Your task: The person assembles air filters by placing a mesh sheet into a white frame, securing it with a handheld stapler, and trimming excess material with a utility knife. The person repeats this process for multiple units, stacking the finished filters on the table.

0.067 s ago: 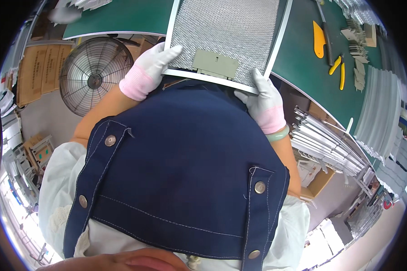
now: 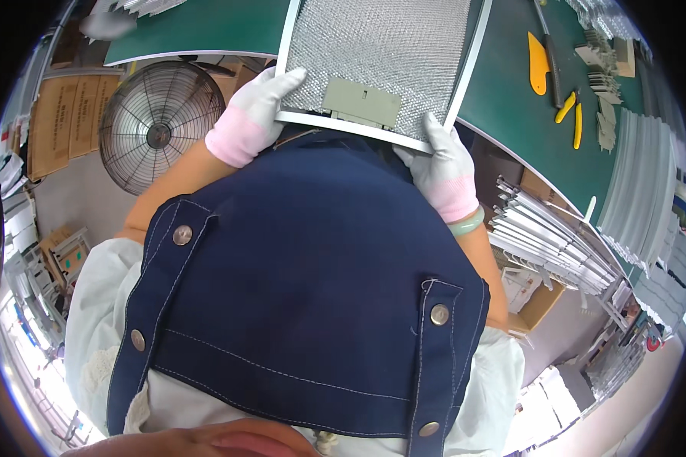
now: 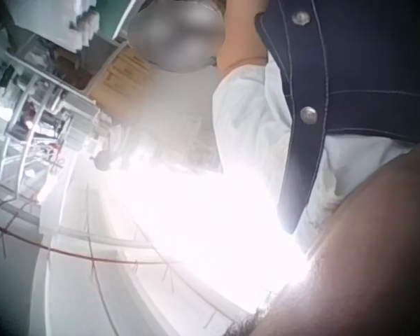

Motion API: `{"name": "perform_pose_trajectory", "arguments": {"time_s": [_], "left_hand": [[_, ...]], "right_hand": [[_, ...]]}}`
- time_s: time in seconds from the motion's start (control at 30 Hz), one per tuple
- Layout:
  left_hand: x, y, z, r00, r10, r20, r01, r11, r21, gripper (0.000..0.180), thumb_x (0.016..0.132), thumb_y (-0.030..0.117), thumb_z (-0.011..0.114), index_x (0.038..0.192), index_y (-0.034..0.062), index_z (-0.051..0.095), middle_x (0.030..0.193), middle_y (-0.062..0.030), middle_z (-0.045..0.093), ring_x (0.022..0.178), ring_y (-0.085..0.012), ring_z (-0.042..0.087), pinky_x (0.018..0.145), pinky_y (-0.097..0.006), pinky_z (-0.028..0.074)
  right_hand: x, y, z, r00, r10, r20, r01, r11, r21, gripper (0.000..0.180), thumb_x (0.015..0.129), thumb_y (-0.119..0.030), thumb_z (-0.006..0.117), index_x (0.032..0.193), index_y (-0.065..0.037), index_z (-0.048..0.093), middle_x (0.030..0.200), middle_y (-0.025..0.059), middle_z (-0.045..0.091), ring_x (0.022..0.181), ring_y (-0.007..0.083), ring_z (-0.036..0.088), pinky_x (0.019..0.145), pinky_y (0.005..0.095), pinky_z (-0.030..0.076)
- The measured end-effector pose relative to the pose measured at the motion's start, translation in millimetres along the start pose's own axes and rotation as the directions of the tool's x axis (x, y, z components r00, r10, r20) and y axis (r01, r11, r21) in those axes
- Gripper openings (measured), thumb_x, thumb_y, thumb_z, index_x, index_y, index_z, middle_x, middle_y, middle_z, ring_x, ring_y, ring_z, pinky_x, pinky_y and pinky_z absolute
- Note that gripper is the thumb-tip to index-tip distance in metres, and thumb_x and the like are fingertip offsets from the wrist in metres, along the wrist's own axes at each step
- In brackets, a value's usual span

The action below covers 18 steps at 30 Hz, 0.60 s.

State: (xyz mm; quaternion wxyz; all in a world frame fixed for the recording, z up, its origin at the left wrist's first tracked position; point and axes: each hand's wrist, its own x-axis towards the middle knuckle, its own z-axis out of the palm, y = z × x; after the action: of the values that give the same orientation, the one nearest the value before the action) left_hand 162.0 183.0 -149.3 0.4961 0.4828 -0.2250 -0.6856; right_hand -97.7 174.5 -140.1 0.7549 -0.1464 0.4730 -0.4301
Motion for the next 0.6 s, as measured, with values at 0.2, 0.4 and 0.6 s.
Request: {"name": "perform_pose_trajectory", "arguments": {"time_s": [0.2, 0.4, 0.6], "left_hand": [[12, 1, -5, 0.992, -0.089, 0.092, 0.076, 0.988, 0.138, 0.031, 0.096, 0.014, 0.059, 0.122, -0.0031, 0.055, 0.112, -0.01, 0.065, 0.107, -0.0177, 0.062, 0.097, -0.033, 0.05], [20, -5, -10, 0.97, -0.17, 0.171, 0.195, 0.97, -0.142, 0.027, 0.099, 0.014, 0.058, 0.12, -0.0022, 0.059, 0.114, -0.0104, 0.065, 0.111, -0.0172, 0.062, 0.097, -0.033, 0.051], [21, 13, -5, 0.97, -0.122, 0.209, 0.008, 0.879, 0.476, 0.034, 0.099, 0.018, 0.059, 0.126, -0.0026, 0.058, 0.117, -0.0119, 0.067, 0.109, -0.0186, 0.064, 0.096, -0.032, 0.052]], "right_hand": [[13, 2, -12, 0.999, 0.012, -0.033, -0.009, 0.997, 0.083, 0.021, 0.1, -0.015, 0.055, 0.12, -0.007, 0.053, 0.113, 0.0082, 0.061, 0.101, 0.0241, 0.063, 0.086, 0.0464, 0.052], [9, -5, -1, 1.0, 0.005, -0.015, -0.004, 1.0, 0.02, 0.019, 0.1, -0.016, 0.057, 0.113, -0.004, 0.054, 0.106, 0.0099, 0.062, 0.093, 0.0234, 0.066, 0.073, 0.0391, 0.059], [13, -6, -3, 0.996, 0.091, -0.001, -0.091, 0.993, 0.072, 0.023, 0.1, -0.018, 0.057, 0.114, -0.001, 0.053, 0.106, 0.0147, 0.064, 0.09, 0.0263, 0.068, 0.067, 0.0378, 0.061]]}}
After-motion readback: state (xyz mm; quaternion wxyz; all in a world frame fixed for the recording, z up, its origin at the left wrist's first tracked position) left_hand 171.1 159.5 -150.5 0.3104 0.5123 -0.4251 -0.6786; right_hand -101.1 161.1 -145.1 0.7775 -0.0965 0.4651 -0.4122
